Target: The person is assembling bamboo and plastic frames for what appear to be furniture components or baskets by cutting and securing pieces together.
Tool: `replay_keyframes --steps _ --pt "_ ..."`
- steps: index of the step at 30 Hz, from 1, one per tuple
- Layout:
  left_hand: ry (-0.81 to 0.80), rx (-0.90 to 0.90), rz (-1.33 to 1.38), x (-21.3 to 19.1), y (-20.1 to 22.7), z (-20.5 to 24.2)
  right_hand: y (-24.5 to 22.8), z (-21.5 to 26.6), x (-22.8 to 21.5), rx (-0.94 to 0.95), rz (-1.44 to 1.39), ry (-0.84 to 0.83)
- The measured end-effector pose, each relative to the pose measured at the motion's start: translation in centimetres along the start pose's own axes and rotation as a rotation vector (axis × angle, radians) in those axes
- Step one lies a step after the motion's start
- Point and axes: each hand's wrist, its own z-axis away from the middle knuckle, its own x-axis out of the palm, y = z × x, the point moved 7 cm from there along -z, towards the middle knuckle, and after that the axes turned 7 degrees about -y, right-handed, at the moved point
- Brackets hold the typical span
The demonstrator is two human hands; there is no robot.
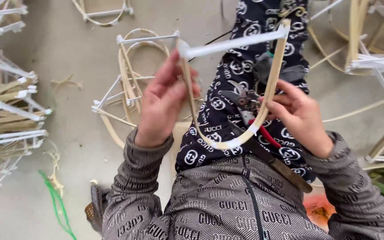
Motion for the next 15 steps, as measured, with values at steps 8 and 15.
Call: replay_keyframes --steps 8,15 --pt "-0.370 -0.303 0.041 8.6 -2.4 2.9 2.4 0.2 -0.1 0.033 -0.024 0.069" --pt "-0.356 -0.413 -0.060 8.9 -2.2 3.1 2.4 0.1 0.6 0.039 -0.079 0.018"
